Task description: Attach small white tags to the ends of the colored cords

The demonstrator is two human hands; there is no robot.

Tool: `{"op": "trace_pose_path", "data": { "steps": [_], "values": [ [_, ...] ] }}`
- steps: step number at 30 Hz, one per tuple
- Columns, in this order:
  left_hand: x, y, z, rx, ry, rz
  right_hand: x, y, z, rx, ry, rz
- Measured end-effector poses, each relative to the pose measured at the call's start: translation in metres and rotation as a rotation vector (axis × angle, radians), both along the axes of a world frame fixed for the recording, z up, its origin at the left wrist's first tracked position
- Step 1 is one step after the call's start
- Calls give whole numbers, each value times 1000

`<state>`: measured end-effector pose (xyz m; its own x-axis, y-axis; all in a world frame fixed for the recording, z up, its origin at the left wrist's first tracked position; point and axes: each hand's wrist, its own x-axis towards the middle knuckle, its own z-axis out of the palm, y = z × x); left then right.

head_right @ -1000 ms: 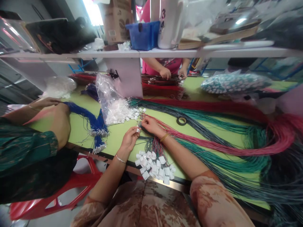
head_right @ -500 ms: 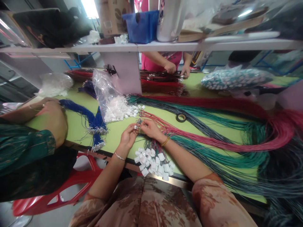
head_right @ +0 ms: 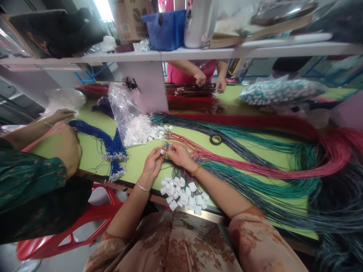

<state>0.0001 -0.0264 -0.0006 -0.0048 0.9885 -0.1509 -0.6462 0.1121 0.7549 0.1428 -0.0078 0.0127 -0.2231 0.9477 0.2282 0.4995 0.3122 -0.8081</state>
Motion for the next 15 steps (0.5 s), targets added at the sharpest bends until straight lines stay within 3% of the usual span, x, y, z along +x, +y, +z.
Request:
{"op": "trace_pose_path", "data": {
  "steps": [6, 9, 12, 15],
  "values": [
    [4, -1, -5, -27, 73, 12, -1, -6, 7, 166, -132, 121],
    [4, 0, -5, -43, 68, 45, -1, -8, 8, 151, -184, 177],
    [5, 0, -6, -48, 137, 35, -1, -7, 8, 160, -298, 148],
    [5, -1, -6, -49, 174, 35, 4, 8, 8, 137, -325, 202]
  ]
}}
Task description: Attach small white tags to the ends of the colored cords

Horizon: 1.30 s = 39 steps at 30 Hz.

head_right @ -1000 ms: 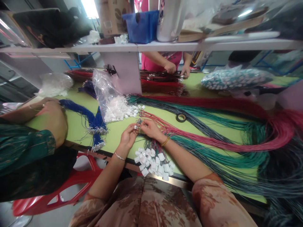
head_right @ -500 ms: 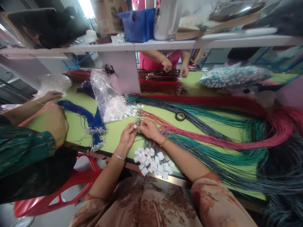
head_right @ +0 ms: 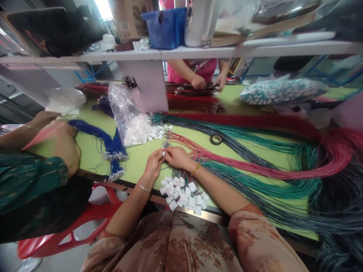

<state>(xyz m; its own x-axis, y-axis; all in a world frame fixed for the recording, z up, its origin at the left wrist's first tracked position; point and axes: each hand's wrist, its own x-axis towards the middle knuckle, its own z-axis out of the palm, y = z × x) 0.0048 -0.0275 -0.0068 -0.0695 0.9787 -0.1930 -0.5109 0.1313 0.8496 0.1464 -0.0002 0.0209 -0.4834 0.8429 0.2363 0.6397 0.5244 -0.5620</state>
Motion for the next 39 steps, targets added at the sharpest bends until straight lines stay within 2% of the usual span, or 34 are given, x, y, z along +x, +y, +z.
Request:
{"op": "trace_pose_path", "data": {
  "steps": [2, 6, 10, 14, 16, 22, 29, 34, 39],
  "values": [
    [0, -1, 1, -7, -2, 12, 6, 19, 0, -46, 8, 0],
    [0, -1, 4, -35, 3, 10, 16, 56, -4, -21, -206, -220],
    [-1, -2, 6, -55, 5, -4, 17, 66, -11, 0, -325, -249],
    [-1, -3, 6, -42, 1, -14, 18, 64, -9, 18, -256, -318],
    [-1, -3, 7, -32, -3, -25, 16, 64, -5, 28, -163, -307],
    [-2, -4, 8, -6, -46, -40, -5, 62, 6, -51, 265, -43],
    [-4, -1, 5, 16, -165, -4, 1, 28, -2, -247, 432, 62],
    [-3, -1, 4, 8, -170, -26, 6, 4, -5, -345, 468, -8],
    [-2, -2, 7, 31, -163, -33, 4, 1, -5, -406, 495, -57]
  ]
}}
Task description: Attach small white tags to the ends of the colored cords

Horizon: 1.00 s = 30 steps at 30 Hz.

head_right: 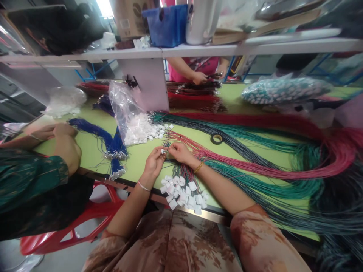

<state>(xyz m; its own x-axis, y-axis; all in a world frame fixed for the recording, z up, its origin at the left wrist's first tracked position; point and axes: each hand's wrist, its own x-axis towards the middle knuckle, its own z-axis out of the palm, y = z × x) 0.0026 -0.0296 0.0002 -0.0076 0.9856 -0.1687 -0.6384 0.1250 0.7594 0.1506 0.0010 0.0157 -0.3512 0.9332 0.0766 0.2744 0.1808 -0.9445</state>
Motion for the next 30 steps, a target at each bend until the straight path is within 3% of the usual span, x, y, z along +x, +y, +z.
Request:
{"op": "trace_pose_path", "data": {
  "steps": [4, 7, 9, 13, 16, 25, 30],
  "values": [
    [2, -2, 1, 39, 76, 11, -2, 3, -4, -56, 25, -11],
    [4, -3, 0, 90, 246, 55, -3, 2, -7, -66, 20, -25],
    [5, -3, -2, 91, 320, 73, -3, 0, -6, 9, -27, -33],
    [5, 0, -6, 30, 205, 85, -5, -6, 0, 269, -204, -5],
    [4, 2, -7, -15, 188, 84, -5, -8, 4, 369, -326, 17],
    [-1, 4, -2, -55, 88, 28, 1, -5, -2, 248, -167, -13],
    [1, 2, -4, -20, 139, 27, -3, -5, -6, 172, -128, -23]
  ]
}}
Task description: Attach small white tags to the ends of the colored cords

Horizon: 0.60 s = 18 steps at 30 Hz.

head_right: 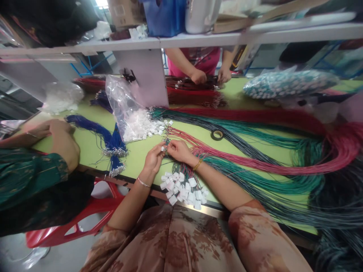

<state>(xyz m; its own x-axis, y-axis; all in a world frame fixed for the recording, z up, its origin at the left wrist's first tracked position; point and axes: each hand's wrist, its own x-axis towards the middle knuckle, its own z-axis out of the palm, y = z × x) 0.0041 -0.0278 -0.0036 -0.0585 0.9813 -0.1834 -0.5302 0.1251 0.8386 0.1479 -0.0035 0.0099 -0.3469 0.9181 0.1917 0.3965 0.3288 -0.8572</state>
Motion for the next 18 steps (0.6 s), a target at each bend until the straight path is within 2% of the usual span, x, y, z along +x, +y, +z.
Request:
{"op": "trace_pose_path", "data": {
  "steps": [9, 12, 15, 18],
  "values": [
    [4, -3, -4, 80, 171, 54, -3, 2, -4, -333, 210, 21],
    [4, -3, -5, 100, 204, 46, -1, 2, 0, -255, 137, 26],
    [3, -2, -5, 94, 155, 58, 1, 2, 2, -149, 99, 79],
    [3, -1, -5, 84, 163, 52, 1, 2, -1, -114, 53, 99]
  ]
}}
